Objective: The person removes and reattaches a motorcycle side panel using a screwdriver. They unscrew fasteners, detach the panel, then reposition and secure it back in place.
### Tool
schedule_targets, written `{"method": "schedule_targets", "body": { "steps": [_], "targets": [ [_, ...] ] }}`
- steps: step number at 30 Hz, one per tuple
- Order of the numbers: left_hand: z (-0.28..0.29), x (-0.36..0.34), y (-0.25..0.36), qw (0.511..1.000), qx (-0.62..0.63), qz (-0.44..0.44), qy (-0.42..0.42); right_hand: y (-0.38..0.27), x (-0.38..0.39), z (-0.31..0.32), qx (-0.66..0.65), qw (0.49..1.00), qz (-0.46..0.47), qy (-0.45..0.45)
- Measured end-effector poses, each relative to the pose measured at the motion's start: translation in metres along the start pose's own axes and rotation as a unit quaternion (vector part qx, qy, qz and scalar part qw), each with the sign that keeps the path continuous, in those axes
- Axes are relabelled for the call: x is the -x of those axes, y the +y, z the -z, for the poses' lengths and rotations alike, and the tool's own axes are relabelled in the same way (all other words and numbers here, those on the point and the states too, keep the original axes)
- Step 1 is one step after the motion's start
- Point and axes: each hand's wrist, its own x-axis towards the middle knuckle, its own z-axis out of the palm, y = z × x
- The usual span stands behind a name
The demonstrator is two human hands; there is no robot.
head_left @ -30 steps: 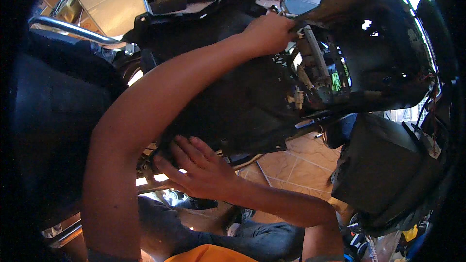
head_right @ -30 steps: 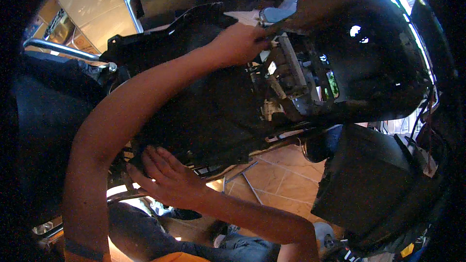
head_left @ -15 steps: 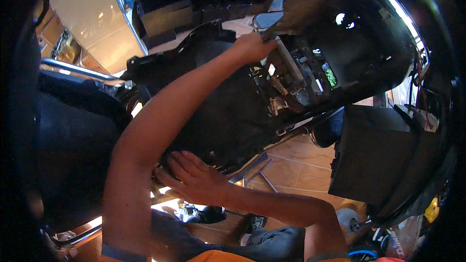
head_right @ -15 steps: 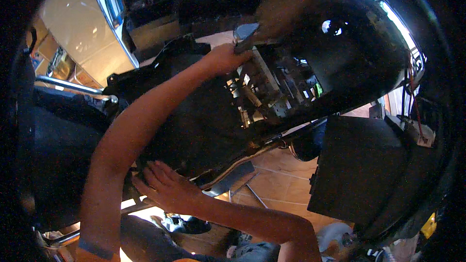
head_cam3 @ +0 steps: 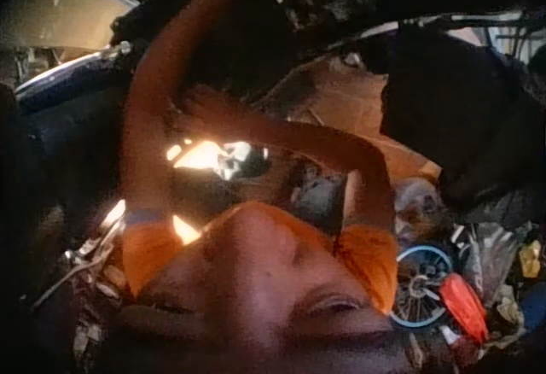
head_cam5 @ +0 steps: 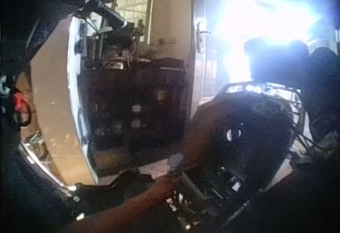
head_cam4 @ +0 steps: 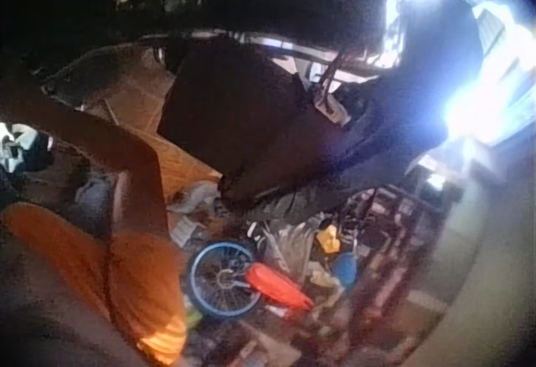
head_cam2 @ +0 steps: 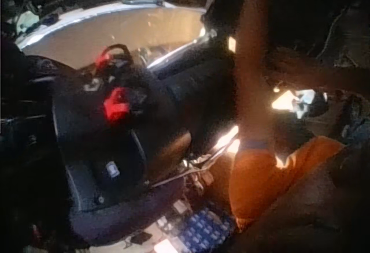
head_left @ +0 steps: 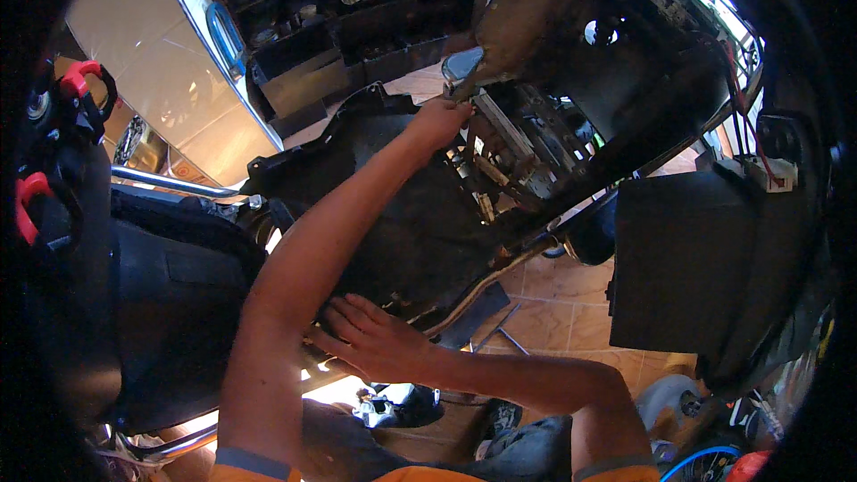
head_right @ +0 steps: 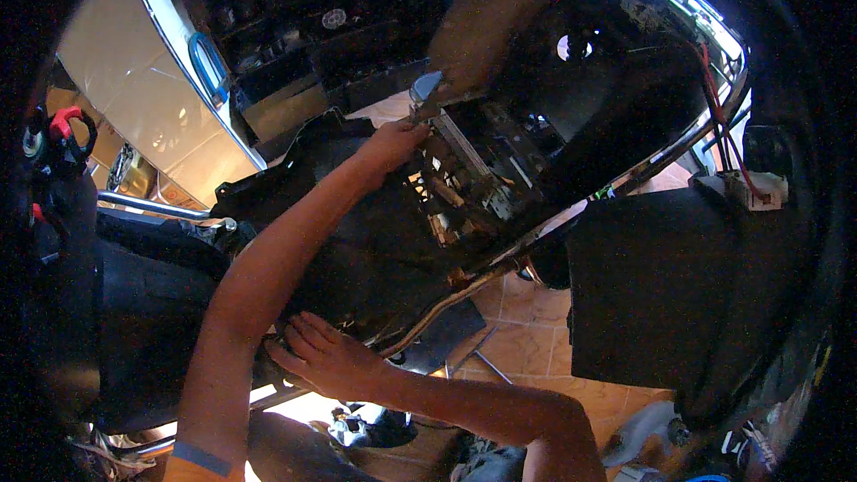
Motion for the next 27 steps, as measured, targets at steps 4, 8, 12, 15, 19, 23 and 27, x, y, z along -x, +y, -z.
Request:
{"method": "schedule_targets", "body": {
  "steps": [4, 8, 12, 15, 19, 23, 27],
  "targets": [
    [0.000, 0.002, -0.005, 1.000, 0.014, -0.020, 0.016, -0.001, 0.001, 0.000, -0.013, 1.000, 0.001, 0.006],
    [0.011, 0.009, -0.003, 0.999, 0.000, 0.027, 0.017, 0.000, 0.002, -0.001, -0.002, 1.000, 0.008, 0.019],
    [0.026, 0.009, 0.002, 0.997, -0.015, -0.059, 0.053, -0.001, 0.001, -0.001, -0.005, 1.000, 0.002, 0.001],
    [0.032, -0.005, 0.015, 0.985, -0.082, -0.134, 0.077, -0.001, 0.001, -0.001, 0.007, 1.000, 0.000, 0.004],
    [0.038, -0.021, 0.038, 0.946, -0.100, -0.225, 0.211, -0.002, 0.003, 0.000, 0.006, 0.999, -0.009, -0.033],
    [0.046, -0.017, 0.039, 0.940, -0.091, -0.281, 0.168, -0.002, 0.004, -0.001, 0.005, 0.999, -0.010, -0.033],
    [0.045, -0.001, 0.016, 0.905, -0.241, -0.323, 0.139, -0.002, 0.004, -0.002, -0.005, 0.999, -0.018, -0.038]
  ]
}}
